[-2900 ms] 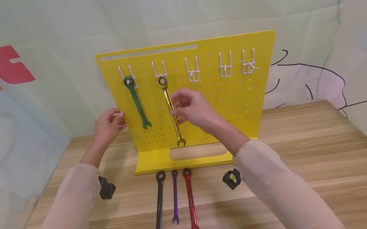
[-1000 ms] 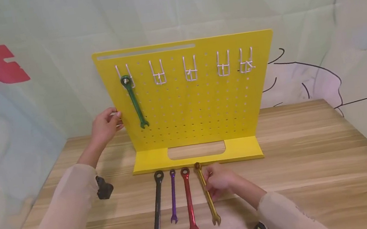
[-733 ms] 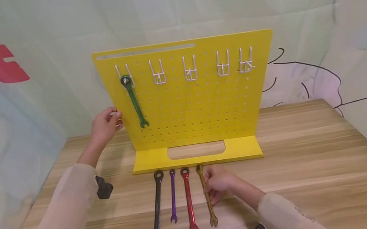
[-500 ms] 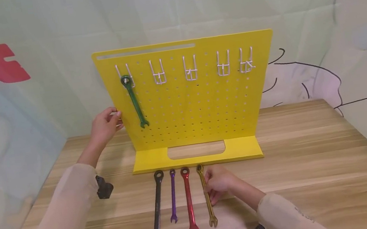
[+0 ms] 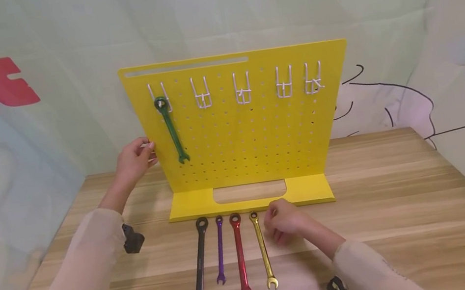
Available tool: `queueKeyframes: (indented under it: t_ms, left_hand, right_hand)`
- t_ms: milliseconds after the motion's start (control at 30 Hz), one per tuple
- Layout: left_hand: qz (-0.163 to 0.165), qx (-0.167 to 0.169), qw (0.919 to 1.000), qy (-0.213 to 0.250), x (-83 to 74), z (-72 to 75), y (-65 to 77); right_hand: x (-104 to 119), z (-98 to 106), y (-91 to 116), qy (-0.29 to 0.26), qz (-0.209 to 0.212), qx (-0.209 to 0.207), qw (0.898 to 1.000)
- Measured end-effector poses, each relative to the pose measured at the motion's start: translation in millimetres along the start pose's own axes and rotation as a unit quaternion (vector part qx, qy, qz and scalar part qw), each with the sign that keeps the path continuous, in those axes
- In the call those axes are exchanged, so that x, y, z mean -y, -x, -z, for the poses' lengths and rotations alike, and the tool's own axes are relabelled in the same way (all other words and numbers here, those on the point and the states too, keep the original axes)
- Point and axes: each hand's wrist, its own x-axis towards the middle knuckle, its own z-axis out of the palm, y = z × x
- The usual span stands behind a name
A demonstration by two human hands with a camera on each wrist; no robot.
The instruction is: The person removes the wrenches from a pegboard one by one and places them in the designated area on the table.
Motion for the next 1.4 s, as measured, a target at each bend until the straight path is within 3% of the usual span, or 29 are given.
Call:
queueKeyframes:
  t_ms: [233,700,1167,1400]
  left_hand:
    - [0.006,0.005,0.9999,0.009,1.0,-0.2,-0.6]
    - [0.001,0.002,1.0000,0.003,1.8,-0.8,-1.8]
    - [0.000,0.000,1.0000,0.002,2.5,-1.3,-1.3]
    - [0.000,-0.003,1.0000,0.002,2.3,-1.3,-0.8]
  right_hand:
    - [5,11,-11,-0.015,0.062,0.027,0.998]
    - [46,14,-34,-0.036,0.131,0.036,0.990]
    - [85,7,-59,-0.050,0.182,0.050,0.981]
    - [100,4,-68,-0.062,0.184,0.051,0.980]
